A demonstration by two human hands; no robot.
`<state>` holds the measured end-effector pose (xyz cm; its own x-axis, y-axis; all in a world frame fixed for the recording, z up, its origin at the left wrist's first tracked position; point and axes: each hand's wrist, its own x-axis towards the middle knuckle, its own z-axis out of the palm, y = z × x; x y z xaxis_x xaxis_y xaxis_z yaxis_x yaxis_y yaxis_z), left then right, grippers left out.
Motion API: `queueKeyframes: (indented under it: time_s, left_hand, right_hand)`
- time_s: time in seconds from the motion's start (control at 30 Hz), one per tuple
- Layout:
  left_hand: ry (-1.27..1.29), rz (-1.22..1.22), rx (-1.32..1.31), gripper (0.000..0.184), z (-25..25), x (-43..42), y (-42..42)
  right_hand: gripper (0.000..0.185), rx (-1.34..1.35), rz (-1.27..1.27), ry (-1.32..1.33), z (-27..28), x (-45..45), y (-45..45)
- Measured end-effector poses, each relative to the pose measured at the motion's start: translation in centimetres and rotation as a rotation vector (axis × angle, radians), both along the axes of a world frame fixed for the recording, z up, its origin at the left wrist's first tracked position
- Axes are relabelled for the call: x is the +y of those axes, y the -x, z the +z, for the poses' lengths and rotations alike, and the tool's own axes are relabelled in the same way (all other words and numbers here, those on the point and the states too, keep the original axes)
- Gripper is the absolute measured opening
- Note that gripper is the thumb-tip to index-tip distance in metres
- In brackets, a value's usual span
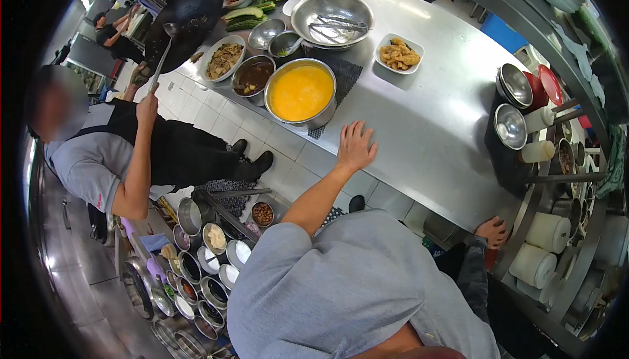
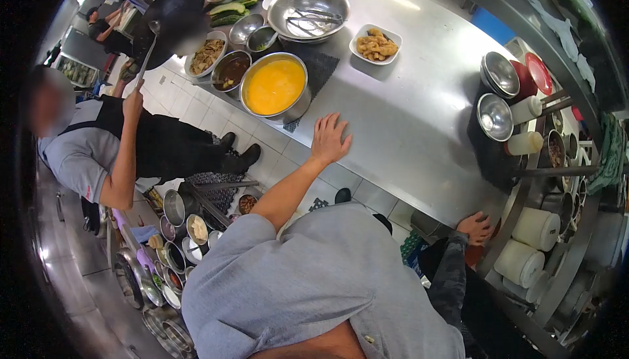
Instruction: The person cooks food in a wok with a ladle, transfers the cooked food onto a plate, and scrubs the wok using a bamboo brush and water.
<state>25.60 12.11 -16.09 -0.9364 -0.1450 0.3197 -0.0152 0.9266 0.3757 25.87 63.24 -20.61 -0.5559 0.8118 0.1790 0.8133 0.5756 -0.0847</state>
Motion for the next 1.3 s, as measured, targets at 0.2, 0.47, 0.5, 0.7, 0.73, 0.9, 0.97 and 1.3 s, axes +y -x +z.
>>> queueKeyframes:
  time_s: [0.2,0.47,0.5,0.7,0.73,0.9,0.97,1.3]
  left_hand:
    - [0.000,-0.003,0.002,0.041,0.2,0.1,0.0]
    - [0.009,-0.005,-0.006,0.040,0.4,0.1,0.0]
    - [0.010,-0.004,-0.006,0.041,0.4,0.1,0.0]
    - [0.014,0.001,0.008,0.041,0.2,0.0,-0.1]
    - [0.013,-0.002,0.017,0.040,0.1,0.0,0.0]
    - [0.005,0.005,0.025,0.039,0.3,0.1,0.1]
    - [0.003,0.001,0.016,0.040,0.1,0.2,0.2]
    - [-0.004,-0.007,0.011,0.041,-0.1,0.0,0.1]
  right_hand:
    - [0.055,0.038,0.007,0.037,0.4,-0.2,-0.1]
    - [0.057,0.036,0.010,0.037,0.1,-0.1,-0.1]
    - [0.057,0.047,0.014,0.018,-0.2,0.1,-0.1]
    - [0.056,0.057,0.013,0.000,-0.8,0.4,-0.1]
    - [0.056,0.056,0.005,0.000,-0.8,0.4,0.0]
    - [0.054,0.059,0.028,-0.037,-0.1,-0.4,-0.2]
    - [0.054,0.067,0.029,-0.057,-0.3,-0.2,-0.3]
    - [0.054,0.030,0.002,-0.001,0.4,-0.5,-0.1]
